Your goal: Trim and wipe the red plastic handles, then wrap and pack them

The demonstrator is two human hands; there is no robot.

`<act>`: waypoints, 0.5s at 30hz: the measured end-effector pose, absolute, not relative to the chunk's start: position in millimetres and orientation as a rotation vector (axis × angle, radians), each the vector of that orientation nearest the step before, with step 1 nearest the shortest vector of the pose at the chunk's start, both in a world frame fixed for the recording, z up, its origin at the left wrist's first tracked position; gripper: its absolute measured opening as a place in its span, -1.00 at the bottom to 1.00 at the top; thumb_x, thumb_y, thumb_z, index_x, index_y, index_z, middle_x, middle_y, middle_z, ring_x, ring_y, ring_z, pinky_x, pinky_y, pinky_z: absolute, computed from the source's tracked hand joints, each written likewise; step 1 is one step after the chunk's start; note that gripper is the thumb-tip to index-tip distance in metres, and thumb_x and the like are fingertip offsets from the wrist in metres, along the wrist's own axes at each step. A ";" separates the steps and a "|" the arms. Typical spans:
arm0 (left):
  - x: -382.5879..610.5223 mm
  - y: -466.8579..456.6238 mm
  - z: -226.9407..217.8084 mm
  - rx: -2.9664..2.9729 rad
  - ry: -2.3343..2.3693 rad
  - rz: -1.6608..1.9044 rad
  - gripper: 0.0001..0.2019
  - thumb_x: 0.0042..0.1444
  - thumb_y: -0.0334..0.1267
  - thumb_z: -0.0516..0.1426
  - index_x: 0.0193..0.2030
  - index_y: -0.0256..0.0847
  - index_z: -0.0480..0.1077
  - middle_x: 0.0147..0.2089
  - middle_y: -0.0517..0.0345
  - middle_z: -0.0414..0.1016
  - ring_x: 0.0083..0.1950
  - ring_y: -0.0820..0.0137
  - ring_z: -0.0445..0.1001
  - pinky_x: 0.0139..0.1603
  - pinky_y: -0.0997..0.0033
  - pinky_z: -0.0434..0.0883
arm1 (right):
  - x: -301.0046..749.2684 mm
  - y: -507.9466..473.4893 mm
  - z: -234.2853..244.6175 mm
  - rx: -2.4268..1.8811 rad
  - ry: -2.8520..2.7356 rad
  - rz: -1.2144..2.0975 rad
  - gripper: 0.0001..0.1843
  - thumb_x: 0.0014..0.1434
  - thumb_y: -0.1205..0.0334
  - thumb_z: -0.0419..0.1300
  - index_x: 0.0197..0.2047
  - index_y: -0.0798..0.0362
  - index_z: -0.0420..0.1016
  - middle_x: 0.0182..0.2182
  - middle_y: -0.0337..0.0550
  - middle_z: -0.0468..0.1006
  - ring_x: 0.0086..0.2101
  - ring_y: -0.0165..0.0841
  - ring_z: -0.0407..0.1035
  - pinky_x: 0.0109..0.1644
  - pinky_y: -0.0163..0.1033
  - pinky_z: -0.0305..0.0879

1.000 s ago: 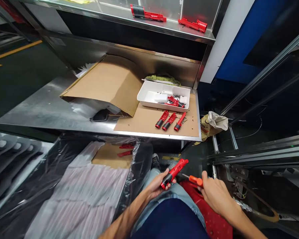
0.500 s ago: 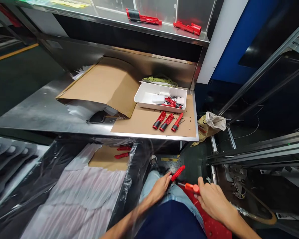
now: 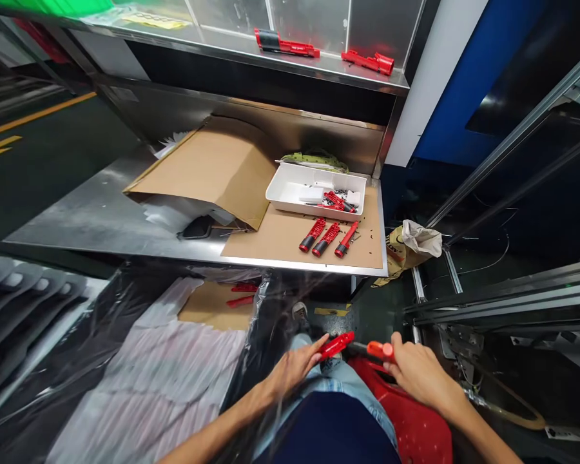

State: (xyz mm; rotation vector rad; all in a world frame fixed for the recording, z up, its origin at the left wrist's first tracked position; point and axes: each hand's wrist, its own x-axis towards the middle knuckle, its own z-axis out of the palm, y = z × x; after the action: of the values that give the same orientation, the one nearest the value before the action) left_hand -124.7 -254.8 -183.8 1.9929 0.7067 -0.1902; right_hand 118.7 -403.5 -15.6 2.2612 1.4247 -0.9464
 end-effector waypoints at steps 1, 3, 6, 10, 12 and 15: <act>-127.1 -254.1 -181.9 1.843 0.714 -0.223 -0.36 0.33 0.16 -0.22 0.34 -0.14 0.29 -0.19 -0.04 0.59 -0.30 0.26 0.53 -0.29 0.30 0.45 | 119.9 -403.7 -15.0 2.265 1.420 -0.951 -0.74 0.35 0.30 0.01 0.07 0.21 0.29 -0.13 0.18 0.62 -0.08 0.04 0.53 -0.15 -0.11 0.26; -131.7 -252.6 -180.0 1.497 0.727 -0.295 -0.33 0.32 0.20 -0.25 0.21 -0.18 0.40 -0.35 0.03 0.56 -0.51 0.35 0.43 -0.50 0.37 0.37 | 120.8 -403.8 -12.0 2.258 1.441 -0.979 -0.76 0.36 0.27 0.02 0.04 0.18 0.29 -0.13 0.14 0.62 -0.08 0.03 0.52 -0.14 -0.11 0.25; -136.9 -248.7 -181.7 1.093 0.754 -0.314 -0.41 0.25 0.24 -0.11 -0.13 -0.21 0.51 -0.50 0.12 0.44 -0.65 0.53 0.19 -0.66 0.53 0.15 | 118.7 -403.9 -4.2 2.251 1.442 -1.023 -0.78 0.37 0.28 0.01 0.04 0.15 0.29 -0.12 0.09 0.61 -0.07 -0.01 0.51 -0.12 -0.12 0.23; -141.3 -239.9 -188.8 0.728 0.795 -0.218 -0.56 0.24 0.12 0.03 -0.41 -0.24 0.39 -0.57 0.26 0.24 -0.66 0.69 -0.08 -0.70 0.71 -0.01 | 112.4 -402.7 5.2 2.243 1.462 -1.049 -0.73 0.38 0.28 -0.03 0.11 0.16 0.23 -0.12 0.09 0.60 -0.07 0.00 0.49 -0.09 -0.10 0.21; -142.6 -236.9 -192.9 0.596 0.808 -0.181 -0.60 0.29 0.02 0.02 -0.42 -0.25 0.36 -0.57 0.28 0.21 -0.67 0.70 -0.13 -0.73 0.74 -0.03 | 106.9 -399.3 7.2 2.249 1.438 -1.036 -0.74 0.39 0.29 -0.05 0.10 0.15 0.23 -0.13 0.09 0.60 -0.07 0.01 0.49 -0.10 -0.10 0.21; -142.5 -235.6 -198.8 0.456 0.826 -0.126 -0.63 0.34 -0.10 -0.01 -0.42 -0.28 0.36 -0.56 0.26 0.21 -0.68 0.70 -0.07 -0.76 0.76 0.00 | 98.2 -391.2 5.3 2.234 1.482 -1.032 -0.71 0.37 0.28 -0.05 0.13 0.13 0.21 -0.13 0.08 0.60 -0.08 0.00 0.49 -0.11 -0.12 0.21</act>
State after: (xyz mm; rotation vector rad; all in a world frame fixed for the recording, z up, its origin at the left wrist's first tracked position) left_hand -142.5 -235.6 -198.8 0.4560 0.8263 -0.1265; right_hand 98.2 -391.2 5.3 2.2343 1.4820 -1.0318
